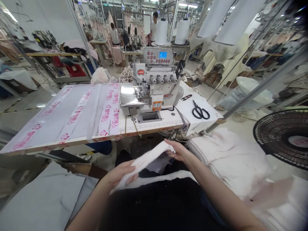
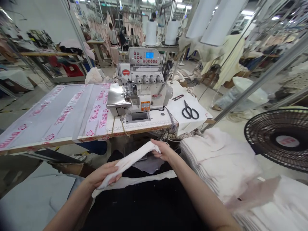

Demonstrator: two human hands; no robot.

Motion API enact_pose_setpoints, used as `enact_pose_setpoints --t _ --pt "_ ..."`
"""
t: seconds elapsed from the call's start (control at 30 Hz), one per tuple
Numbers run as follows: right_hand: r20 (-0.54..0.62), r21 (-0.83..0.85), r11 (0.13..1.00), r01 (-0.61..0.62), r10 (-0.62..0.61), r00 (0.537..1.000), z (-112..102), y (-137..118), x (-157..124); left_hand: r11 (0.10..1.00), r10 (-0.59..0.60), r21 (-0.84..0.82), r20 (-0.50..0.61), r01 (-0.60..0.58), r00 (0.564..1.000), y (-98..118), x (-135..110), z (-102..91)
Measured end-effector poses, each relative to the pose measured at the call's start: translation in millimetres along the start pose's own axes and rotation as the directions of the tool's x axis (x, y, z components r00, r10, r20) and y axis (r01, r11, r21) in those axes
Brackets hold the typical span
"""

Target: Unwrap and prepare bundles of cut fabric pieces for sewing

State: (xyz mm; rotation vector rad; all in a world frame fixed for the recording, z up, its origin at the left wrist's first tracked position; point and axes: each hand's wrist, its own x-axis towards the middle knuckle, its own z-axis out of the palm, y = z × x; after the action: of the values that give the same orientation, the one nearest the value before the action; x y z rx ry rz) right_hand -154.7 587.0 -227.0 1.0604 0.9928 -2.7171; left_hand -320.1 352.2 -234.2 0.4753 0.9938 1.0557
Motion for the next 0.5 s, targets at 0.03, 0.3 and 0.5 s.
enact_pose_setpoints --t 0.03,0.3,0.5 --pt "-0.043 0.041 0.997 0.061 -0.059 0.997 -1.3 -2.7 0.2 0.997 0.029 0.072 -0.071 -0.024 0.997 1.8 -2.0 -0.7" --pt "-0.064 0.330 0.819 0.470 -0.477 0.876 35.2 -0.2 9.3 0.890 0.310 0.423 -0.293 -0.168 0.904 -6.7 19.4 11.1" --pt "0.266 -0.352 0.890 0.290 -0.201 0.943 89.7 72.5 2.6 0.845 0.214 -0.431 -0.270 -0.316 0.939 -2.7 42.7 25.2"
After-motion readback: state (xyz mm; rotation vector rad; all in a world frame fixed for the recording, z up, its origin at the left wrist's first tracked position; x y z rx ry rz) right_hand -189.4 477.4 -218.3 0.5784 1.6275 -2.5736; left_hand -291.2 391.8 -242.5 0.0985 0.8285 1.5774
